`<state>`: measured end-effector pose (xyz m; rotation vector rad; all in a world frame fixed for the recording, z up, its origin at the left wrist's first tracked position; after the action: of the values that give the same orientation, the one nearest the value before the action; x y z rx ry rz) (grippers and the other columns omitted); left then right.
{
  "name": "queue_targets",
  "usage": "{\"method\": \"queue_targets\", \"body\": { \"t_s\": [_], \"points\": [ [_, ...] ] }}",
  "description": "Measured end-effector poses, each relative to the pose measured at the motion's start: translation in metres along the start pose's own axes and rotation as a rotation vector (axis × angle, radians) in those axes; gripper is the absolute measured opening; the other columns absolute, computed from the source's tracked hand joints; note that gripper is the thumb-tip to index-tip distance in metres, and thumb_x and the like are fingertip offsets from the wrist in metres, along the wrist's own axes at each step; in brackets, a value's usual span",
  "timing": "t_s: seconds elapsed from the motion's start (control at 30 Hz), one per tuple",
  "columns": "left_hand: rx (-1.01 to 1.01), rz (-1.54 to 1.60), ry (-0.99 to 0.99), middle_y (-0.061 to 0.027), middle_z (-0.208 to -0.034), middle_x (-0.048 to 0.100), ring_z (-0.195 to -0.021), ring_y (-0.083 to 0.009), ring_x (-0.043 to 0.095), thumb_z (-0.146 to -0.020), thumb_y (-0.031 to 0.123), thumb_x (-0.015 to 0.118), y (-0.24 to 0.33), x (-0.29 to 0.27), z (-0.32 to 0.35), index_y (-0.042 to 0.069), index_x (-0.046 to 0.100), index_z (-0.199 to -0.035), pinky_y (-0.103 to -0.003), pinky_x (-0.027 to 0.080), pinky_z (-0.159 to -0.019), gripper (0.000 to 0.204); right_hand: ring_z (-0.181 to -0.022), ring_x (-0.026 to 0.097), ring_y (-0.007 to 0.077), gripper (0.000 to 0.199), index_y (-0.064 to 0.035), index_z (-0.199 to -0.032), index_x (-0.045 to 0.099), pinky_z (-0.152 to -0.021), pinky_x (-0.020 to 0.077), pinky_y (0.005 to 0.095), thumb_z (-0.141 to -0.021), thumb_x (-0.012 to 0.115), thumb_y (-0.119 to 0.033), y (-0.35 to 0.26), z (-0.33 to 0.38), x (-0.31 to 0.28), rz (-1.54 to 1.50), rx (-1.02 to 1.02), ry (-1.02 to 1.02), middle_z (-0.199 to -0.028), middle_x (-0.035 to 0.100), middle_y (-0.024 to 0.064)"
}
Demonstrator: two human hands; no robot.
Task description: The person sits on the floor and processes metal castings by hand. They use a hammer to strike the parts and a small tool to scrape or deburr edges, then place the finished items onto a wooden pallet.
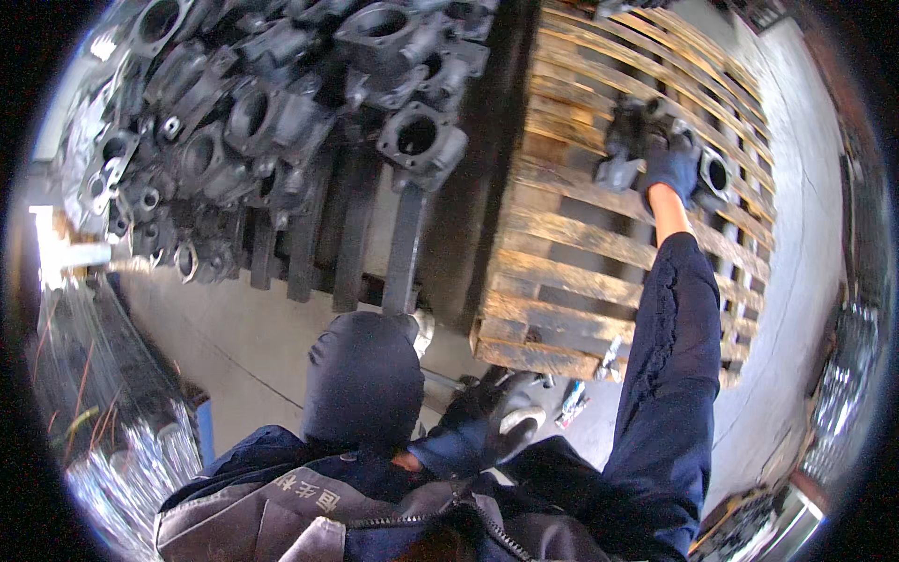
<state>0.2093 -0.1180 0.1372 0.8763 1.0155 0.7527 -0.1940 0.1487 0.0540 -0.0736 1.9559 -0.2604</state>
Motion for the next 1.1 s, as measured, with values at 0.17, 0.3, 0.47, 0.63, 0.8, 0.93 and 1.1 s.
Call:
{"method": "queue_targets", "body": {
  "t_s": [0.17, 0.3, 0.47, 0.63, 0.8, 0.93, 1.1],
  "points": [
    [0.017, 0.047, -0.02, -0.024, -0.116, 0.056, -0.107, -0.0411, 0.055, -0.084, 0.035, 0.061, -0.01, -0.014, -0.002, 0.004, 0.05, -0.128, -0.048, 0.042, -0.092, 0.055, -0.1, 0.06, 0.0448, 0.057, -0.0094, -0.118, 0.056, -0.084, 0.0465, 0.053, -0.089, 0.046, -0.058, -0.033, 0.001, 0.02, 0.215, 0.074, -0.31, -0.104, 0.064, 0.0271],
    [0.045, 0.135, -0.009, -0.026, -0.108, 0.059, -0.1, -0.0419, 0.058, -0.086, 0.033, 0.06, -0.011, -0.011, -0.002, 0.002, 0.047, -0.13, -0.048, 0.045, -0.086, 0.055, -0.103, 0.059, 0.0446, 0.049, -0.009, -0.124, 0.055, -0.085, 0.0471, 0.0519, -0.092, 0.045, -0.045, -0.032, -0.005, 0.021, 0.216, -0.019, -0.312, -0.11, 0.063, 0.0252],
    [-0.008, 0.309, 0.006, -0.0234, -0.107, 0.061, -0.099, -0.0362, 0.06, -0.085, 0.025, 0.063, -0.004, -0.02, 0.006, 0.001, 0.05, -0.128, -0.044, 0.046, -0.085, 0.051, -0.095, 0.061, 0.0393, 0.03, -0.0102, -0.113, 0.062, -0.083, 0.0465, 0.0506, -0.086, 0.056, -0.02, -0.074, 0.079, -0.023, 0.217, -0.19, -0.254, -0.103, 0.065, 0.0205],
    [0.173, 0.47, 0.21, -0.0131, -0.071, 0.064, -0.06, -0.0314, 0.062, -0.083, 0.015, 0.067, 0.016, -0.062, 0.0, 0.01, 0.053, -0.12, -0.04, 0.048, -0.055, 0.04, -0.073, 0.062, 0.0398, 0.02, -0.004, -0.078, 0.065, -0.062, 0.0463, 0.0468, -0.085, 0.063, -0.023, -0.088, 0.196, -0.112, -0.239, -0.062, -0.654, -0.078, 0.062, 0.0232],
    [0.376, 0.219, 0.498, -0.0093, -0.097, 0.061, -0.091, -0.0199, 0.058, -0.083, 0.023, 0.065, 0.035, -0.186, -0.035, 0.017, 0.054, -0.118, -0.029, 0.051, -0.076, 0.037, -0.056, 0.061, 0.0223, 0.032, -0.0013, -0.073, 0.058, -0.051, 0.0452, 0.0368, -0.09, 0.065, -0.027, 0.013, 0.276, -0.197, -0.407, 0.076, -0.704, -0.064, 0.057, 0.0136],
    [-0.207, -0.354, 0.935, -0.017, -0.096, 0.069, -0.09, -0.0297, 0.068, -0.086, 0.047, 0.055, 0.026, -0.314, -0.1, 0.001, 0.053, -0.116, -0.039, 0.049, -0.09, 0.054, -0.05, 0.06, 0.0241, 0.026, -0.0027, -0.077, 0.058, -0.048, 0.0464, 0.0377, -0.091, 0.063, -0.024, 0.036, 0.318, -0.257, -0.324, 0.416, -0.645, -0.069, 0.062, 0.0138],
    [-0.377, -0.64, 0.859, -0.0222, -0.108, 0.066, -0.1, -0.0386, 0.063, -0.084, 0.052, 0.056, -0.056, -0.39, -0.132, 0.003, 0.067, -0.108, -0.043, 0.05, -0.088, 0.056, -0.045, 0.06, 0.0248, 0.038, -0.0032, -0.067, 0.057, -0.047, 0.047, 0.0385, -0.095, 0.055, -0.03, 0.059, 0.339, -0.258, -0.346, 0.459, -0.544, -0.051, 0.058, 0.0147]
  ]
}}
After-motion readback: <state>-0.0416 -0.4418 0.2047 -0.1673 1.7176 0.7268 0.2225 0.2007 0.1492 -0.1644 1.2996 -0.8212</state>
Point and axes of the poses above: each hand's wrist, its own z-axis away from the middle knuckle, its own x-axis out of the palm, y = z × x, the point moved 3 cm from there along -z, towards the middle knuckle
